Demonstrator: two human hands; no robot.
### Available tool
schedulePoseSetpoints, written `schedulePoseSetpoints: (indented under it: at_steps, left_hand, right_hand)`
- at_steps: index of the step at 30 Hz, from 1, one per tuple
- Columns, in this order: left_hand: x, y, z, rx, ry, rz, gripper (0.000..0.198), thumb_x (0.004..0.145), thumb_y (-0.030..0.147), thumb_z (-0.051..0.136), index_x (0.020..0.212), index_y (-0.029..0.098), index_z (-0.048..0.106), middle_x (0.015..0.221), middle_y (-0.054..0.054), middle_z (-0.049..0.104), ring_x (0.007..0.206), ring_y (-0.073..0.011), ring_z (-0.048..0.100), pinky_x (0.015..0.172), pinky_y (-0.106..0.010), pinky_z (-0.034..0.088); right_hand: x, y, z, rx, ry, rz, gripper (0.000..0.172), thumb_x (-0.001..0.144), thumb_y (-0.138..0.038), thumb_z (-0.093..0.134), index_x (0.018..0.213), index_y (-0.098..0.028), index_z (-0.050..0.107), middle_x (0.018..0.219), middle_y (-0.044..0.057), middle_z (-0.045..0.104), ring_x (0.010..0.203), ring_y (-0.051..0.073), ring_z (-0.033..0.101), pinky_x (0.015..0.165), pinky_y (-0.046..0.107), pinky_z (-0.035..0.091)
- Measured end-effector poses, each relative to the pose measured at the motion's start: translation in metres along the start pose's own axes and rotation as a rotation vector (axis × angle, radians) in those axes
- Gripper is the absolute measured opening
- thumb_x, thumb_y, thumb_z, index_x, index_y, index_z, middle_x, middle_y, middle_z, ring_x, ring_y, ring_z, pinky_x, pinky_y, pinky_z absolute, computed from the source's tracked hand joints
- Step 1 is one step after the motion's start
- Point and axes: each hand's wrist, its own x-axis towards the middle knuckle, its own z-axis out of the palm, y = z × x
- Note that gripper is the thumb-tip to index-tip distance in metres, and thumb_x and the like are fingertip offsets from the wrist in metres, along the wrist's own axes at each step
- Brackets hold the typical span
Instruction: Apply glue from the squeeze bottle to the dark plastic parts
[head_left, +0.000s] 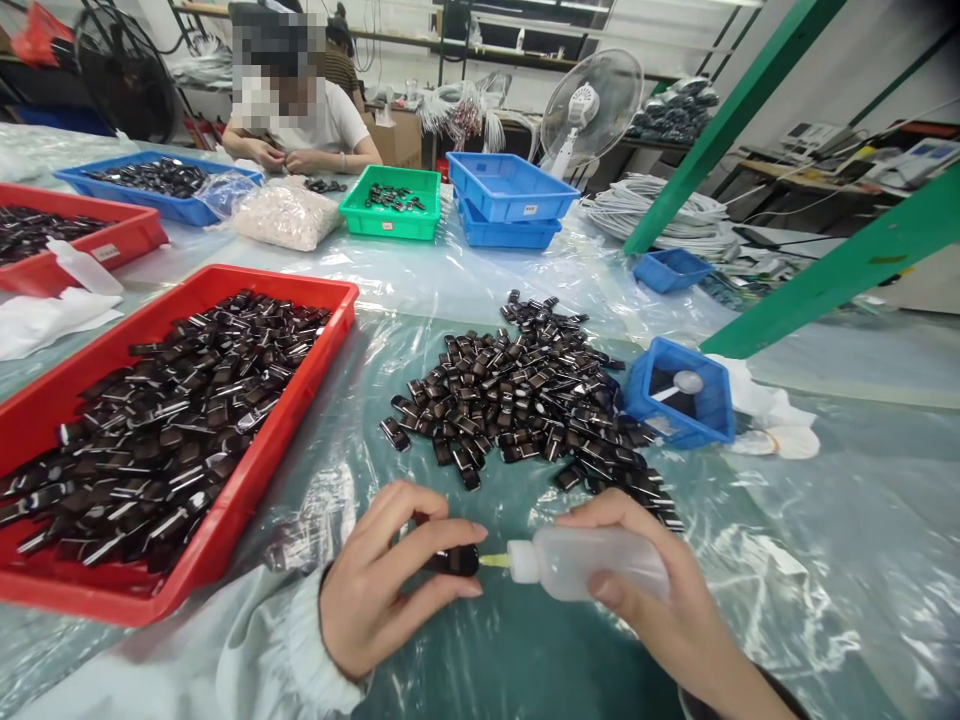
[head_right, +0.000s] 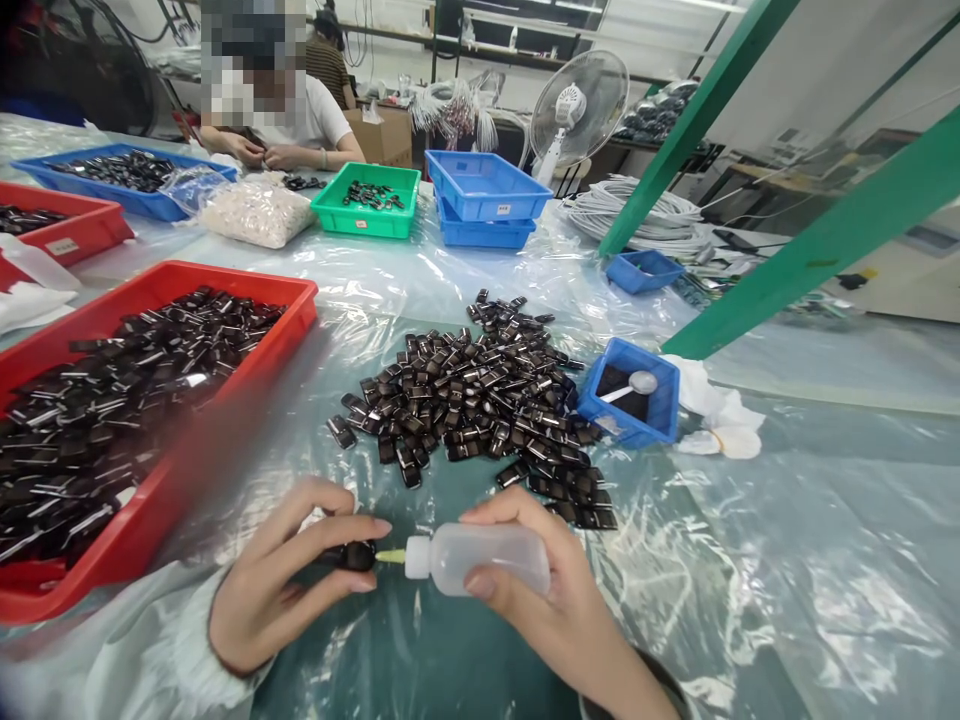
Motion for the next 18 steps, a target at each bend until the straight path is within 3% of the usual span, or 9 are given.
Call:
schedulePoseSetpoints:
  at_steps: [11, 18]
  left_hand:
    - [-0.0014, 0.0004, 0.0006, 0.003, 0.0, -0.01, 0.023, 0.093, 0.037, 0.047, 0.107, 0.022, 0.058, 0.088, -0.004, 0.051, 0.078, -0.017, 0.052, 0.069, -0.031, 0.047]
    - [0.0001, -0.0033, 0.0025, -0.136, -0.077, -0.05, 0.01, 0.093, 0.026, 0.051, 0.102, 0.022, 0.053, 0.083, -0.002, 0.065, 0.068, -0.0141, 0.06, 0.062, -0.025, 0.046]
  right_hand:
    - [0.0018, -0.0038, -0.0033, -0.063, -0.025, -0.009, 0.03, 0.081, -0.055, 0.059, 0.09, -0.026, 0.063, 0.072, 0.002, 0.065, 0.057, 0.018, 0.061, 0.046, 0.023, 0.044]
    - [0.0002, -0.0054, -0.0006, -0.106, -0.041, -0.013, 0.025, 0.081, -0.051, 0.062, 0.094, -0.03, 0.06, 0.073, 0.0, 0.066, 0.057, 0.017, 0.062, 0.047, 0.023, 0.046]
